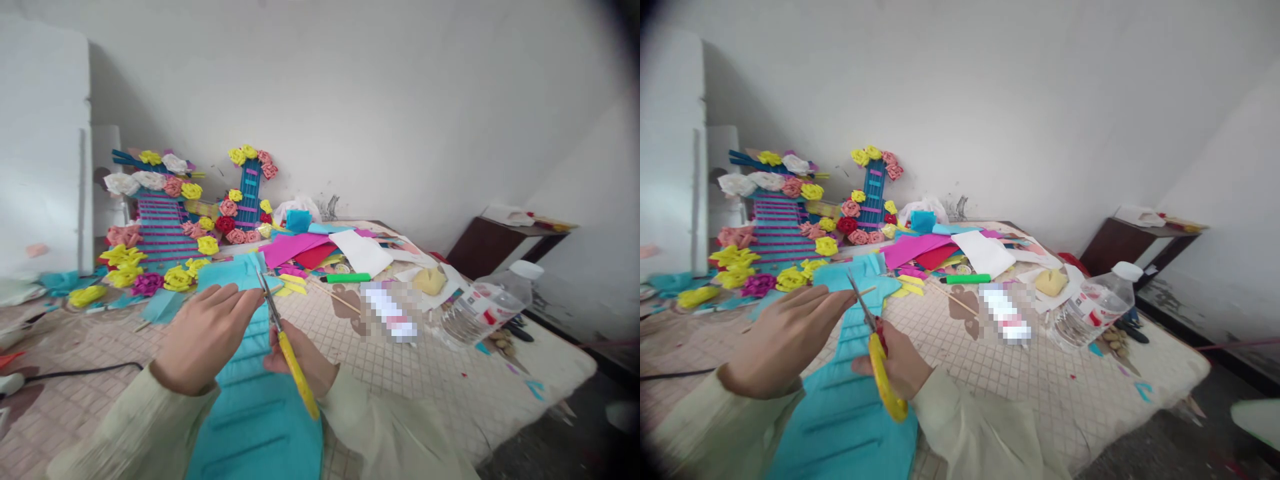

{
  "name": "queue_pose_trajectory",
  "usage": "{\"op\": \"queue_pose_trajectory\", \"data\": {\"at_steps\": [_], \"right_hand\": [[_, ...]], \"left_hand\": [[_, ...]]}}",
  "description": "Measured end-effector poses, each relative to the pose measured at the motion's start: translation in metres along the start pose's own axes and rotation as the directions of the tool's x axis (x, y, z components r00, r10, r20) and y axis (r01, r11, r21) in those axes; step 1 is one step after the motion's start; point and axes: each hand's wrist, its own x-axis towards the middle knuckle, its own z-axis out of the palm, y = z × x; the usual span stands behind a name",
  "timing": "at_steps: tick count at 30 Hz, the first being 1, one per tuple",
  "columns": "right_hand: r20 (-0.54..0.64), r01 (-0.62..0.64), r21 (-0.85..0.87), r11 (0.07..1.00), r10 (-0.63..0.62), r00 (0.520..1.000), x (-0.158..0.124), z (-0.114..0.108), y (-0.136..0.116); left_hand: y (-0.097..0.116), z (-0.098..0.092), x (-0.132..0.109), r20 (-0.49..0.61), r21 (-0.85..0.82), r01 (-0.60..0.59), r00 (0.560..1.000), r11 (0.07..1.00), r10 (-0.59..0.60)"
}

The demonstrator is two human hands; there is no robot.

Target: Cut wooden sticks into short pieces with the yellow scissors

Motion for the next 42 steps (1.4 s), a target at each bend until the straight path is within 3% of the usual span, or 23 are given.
{"op": "queue_pose_trajectory", "data": {"at_steps": [11, 19, 24, 33, 42], "right_hand": [[0.027, 0.007, 0.117, 0.993, -0.01, 1.0, 0.004, 0.004, 0.022], [-0.039, -0.023, 0.102, 0.995, 0.027, 0.999, 0.0, 0.007, -0.004], [-0.016, -0.008, 0.163, 0.987, 0.011, 1.0, 0.002, 0.005, -0.004], [0.027, -0.02, 0.132, 0.991, 0.016, 0.999, 0.001, 0.001, -0.003], [-0.009, 0.073, 0.078, 0.994, -0.072, 0.997, -0.001, 0.007, 0.011]], "left_hand": [[0.0, 0.003, 0.001, -0.073, 0.005, 0.002, 0.997, 1.0, -0.002], [-0.004, -0.002, 0.001, 0.052, 0.09, -0.023, 0.998, 0.996, 0.018], [0.001, -0.002, -0.001, 0.031, -0.04, 0.064, 0.998, 0.997, -0.062], [-0.004, -0.009, -0.004, 0.256, -0.081, 0.045, 0.966, 0.996, -0.023], [-0.001, -0.013, 0.0, 0.189, -0.077, 0.021, 0.982, 0.997, -0.006]]}}
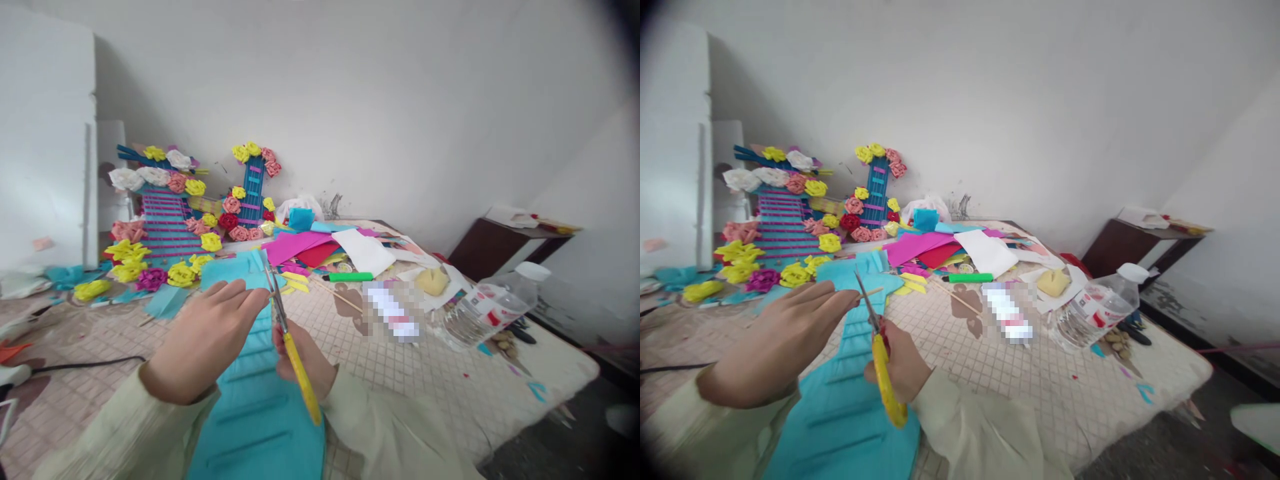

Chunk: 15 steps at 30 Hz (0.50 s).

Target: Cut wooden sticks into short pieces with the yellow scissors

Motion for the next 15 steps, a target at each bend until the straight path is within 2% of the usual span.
{"op": "queue_pose_trajectory", "data": {"at_steps": [8, 12, 15], "right_hand": [[-0.017, 0.047, -0.005, 0.999, -0.047, 0.999, -0.003, 0.004, -0.013], [-0.04, 0.021, -0.055, 0.998, -0.023, 0.999, 0.0, 0.003, -0.011], [-0.034, 0.007, -0.069, 0.998, -0.009, 0.999, 0.001, 0.0, -0.008]], "left_hand": [[-0.001, -0.009, 0.002, -0.066, 0.069, -0.056, 0.996, 0.996, 0.06], [0.001, -0.004, 0.001, -0.17, 0.095, 0.023, 0.985, 0.995, -0.007], [0.001, -0.001, 0.0, -0.138, 0.097, 0.019, 0.99, 0.995, -0.005]]}}
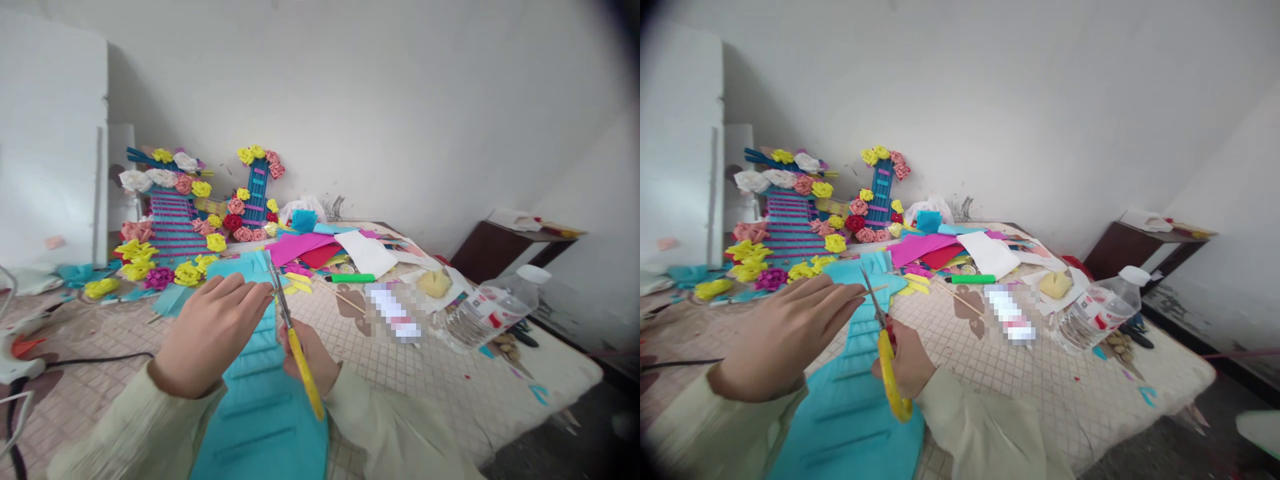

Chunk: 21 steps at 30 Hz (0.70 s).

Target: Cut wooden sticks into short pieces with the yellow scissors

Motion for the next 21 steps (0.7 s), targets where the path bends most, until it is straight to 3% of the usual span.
{"op": "queue_pose_trajectory", "data": {"at_steps": [4, 8, 21], "right_hand": [[0.06, 0.033, 0.055, 0.998, -0.036, 0.998, 0.0032, -0.0046, -0.0015], [0.105, 0.001, 0.137, 0.991, -0.015, 0.994, 0.0054, -0.0073, -0.0034], [0.117, -0.098, 0.17, 0.981, 0.079, 0.99, 0.0019, -0.0031, -0.0025]], "left_hand": [[-0.0019, 0.0029, -0.0022, 0.057, -0.011, -0.04, 0.998, 0.999, 0.04], [-0.0012, 0.0063, -0.0027, -0.004, -0.014, -0.036, 0.999, 0.999, 0.036], [0.003, 0.0034, 0.0017, -0.087, 0.004, -0.051, 0.995, 0.999, 0.052]]}}
